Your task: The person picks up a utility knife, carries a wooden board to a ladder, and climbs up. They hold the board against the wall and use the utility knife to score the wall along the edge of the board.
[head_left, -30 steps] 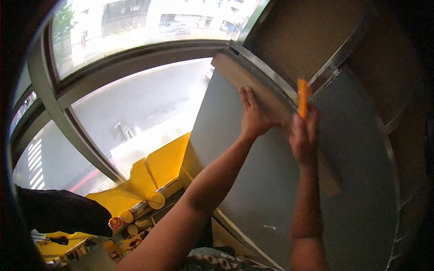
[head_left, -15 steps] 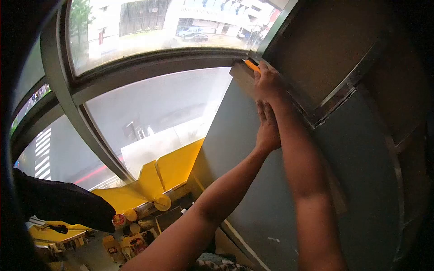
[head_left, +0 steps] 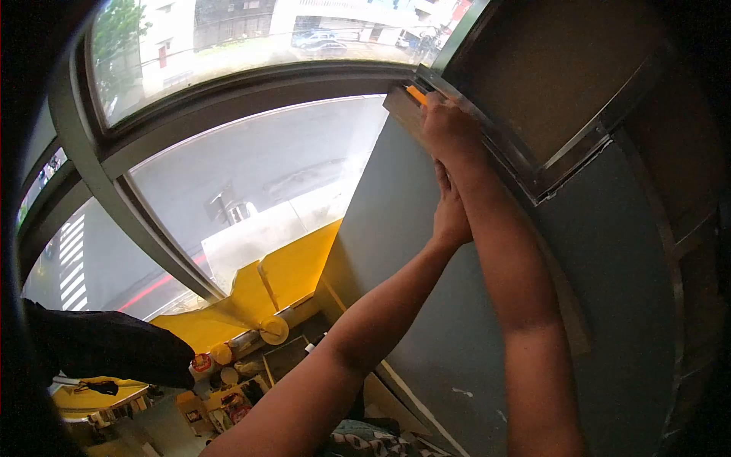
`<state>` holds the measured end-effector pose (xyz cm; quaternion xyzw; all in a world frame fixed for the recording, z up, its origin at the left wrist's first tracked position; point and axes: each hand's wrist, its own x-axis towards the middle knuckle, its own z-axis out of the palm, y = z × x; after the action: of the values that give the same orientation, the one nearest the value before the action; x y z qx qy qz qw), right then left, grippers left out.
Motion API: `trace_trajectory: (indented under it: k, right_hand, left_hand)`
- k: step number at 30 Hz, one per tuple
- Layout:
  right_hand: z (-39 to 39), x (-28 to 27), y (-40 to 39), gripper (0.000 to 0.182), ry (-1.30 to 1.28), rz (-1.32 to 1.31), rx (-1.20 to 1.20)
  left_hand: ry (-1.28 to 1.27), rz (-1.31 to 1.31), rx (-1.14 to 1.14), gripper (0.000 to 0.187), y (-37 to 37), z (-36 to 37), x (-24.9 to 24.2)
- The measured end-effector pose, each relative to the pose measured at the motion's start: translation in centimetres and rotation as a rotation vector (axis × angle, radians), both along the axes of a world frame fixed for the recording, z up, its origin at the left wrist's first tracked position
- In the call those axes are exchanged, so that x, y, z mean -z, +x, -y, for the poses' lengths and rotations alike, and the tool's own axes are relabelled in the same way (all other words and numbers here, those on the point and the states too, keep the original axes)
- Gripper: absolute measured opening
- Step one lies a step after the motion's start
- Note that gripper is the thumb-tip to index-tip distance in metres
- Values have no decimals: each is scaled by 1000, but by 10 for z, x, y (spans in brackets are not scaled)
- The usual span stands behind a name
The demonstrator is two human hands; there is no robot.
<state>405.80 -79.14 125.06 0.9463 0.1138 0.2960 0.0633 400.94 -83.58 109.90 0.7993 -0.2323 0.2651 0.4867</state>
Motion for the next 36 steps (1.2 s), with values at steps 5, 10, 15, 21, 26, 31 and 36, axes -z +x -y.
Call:
trace_trajectory:
  k: [5, 10, 15, 21, 26, 31, 36]
  right_hand:
    - [-17, 4, -6, 29, -208, 63, 54]
    - [-13, 3, 0, 31, -237, 120, 38]
    - [-21, -4, -4, 30, -169, -22, 86]
    - [-19, -10, -15, 33, -294, 65, 68]
    - [-21, -25, -47, 34, -220, -153, 223]
    - [1, -29, -72, 35, -258, -154, 204]
    - [23, -25, -107, 34, -284, -158, 193]
  left_hand:
    - [-344, -348, 449, 110, -8, -16, -1]
    - [-323, -454, 625, 102, -13, -30, -16]
    - [-360, -259, 514, 96, -15, -25, -12]
    - [-198, -221, 426, 95, -24, -33, -24]
    - [-123, -177, 331, 98, -20, -29, -27]
    - [-86, -72, 97, 114, 10, 5, 10]
    - [70, 88, -144, 135, 1, -3, -8]
